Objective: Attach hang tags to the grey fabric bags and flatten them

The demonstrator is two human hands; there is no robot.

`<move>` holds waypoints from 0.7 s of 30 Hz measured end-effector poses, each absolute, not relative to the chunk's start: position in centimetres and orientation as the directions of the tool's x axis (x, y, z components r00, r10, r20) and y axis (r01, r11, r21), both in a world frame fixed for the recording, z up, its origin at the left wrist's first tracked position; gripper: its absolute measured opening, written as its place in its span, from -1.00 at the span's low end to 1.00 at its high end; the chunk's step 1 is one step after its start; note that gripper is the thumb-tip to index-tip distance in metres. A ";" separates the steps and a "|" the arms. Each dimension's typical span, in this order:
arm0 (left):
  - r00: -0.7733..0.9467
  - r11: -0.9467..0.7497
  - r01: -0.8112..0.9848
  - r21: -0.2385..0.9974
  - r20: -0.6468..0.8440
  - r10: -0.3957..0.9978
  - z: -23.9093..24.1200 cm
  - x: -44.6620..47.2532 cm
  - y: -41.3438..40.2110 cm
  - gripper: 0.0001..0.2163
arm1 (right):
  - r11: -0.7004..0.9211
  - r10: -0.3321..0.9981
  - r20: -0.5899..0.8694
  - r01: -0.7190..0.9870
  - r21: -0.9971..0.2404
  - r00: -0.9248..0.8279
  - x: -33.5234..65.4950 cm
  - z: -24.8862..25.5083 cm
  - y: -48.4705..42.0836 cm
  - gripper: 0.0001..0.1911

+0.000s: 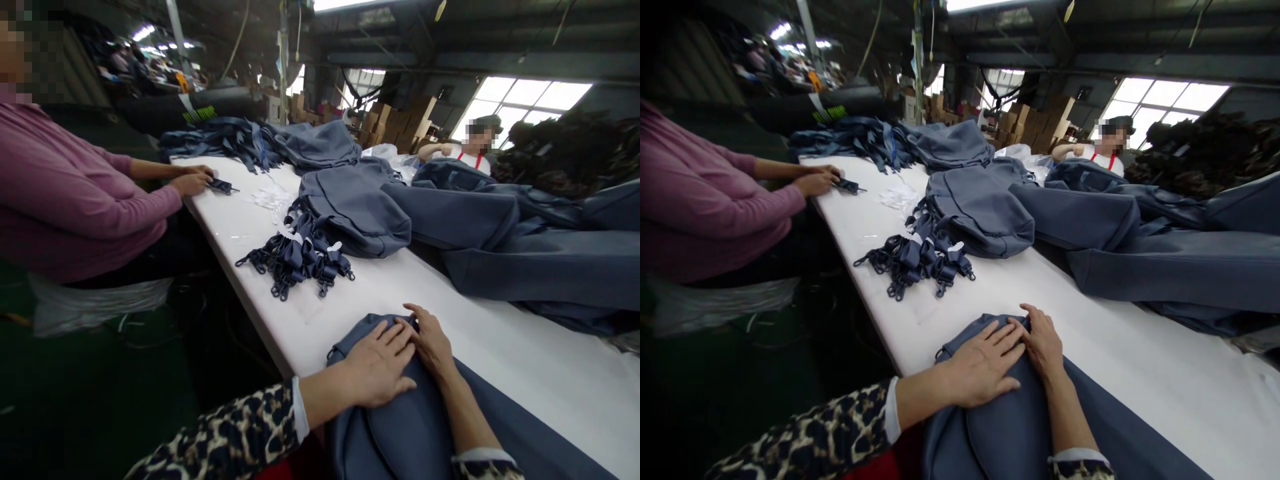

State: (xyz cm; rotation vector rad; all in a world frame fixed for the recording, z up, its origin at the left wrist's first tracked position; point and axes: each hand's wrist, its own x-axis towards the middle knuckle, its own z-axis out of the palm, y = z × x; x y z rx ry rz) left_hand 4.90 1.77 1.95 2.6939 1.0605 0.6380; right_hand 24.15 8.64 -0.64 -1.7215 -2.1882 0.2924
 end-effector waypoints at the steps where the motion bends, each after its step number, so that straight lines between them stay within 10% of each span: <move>1: 0.675 -0.743 0.615 0.265 0.310 0.669 1.3 5.0 1.2 -0.41 | 0.270 0.961 0.155 0.904 -0.330 -0.230 24.1 -0.7 8.6 -0.51; 13: 0.733 -0.769 0.638 0.039 0.276 0.622 -1.7 5.0 2.0 -0.31 | 0.244 0.966 -0.024 0.940 -0.239 -0.257 24.5 10.4 3.8 -0.57; 21: 0.746 -0.767 0.641 -0.011 0.245 0.620 -1.8 4.9 2.1 -0.31 | 0.232 0.972 0.086 0.933 -0.276 -0.217 31.5 17.5 -18.1 -0.61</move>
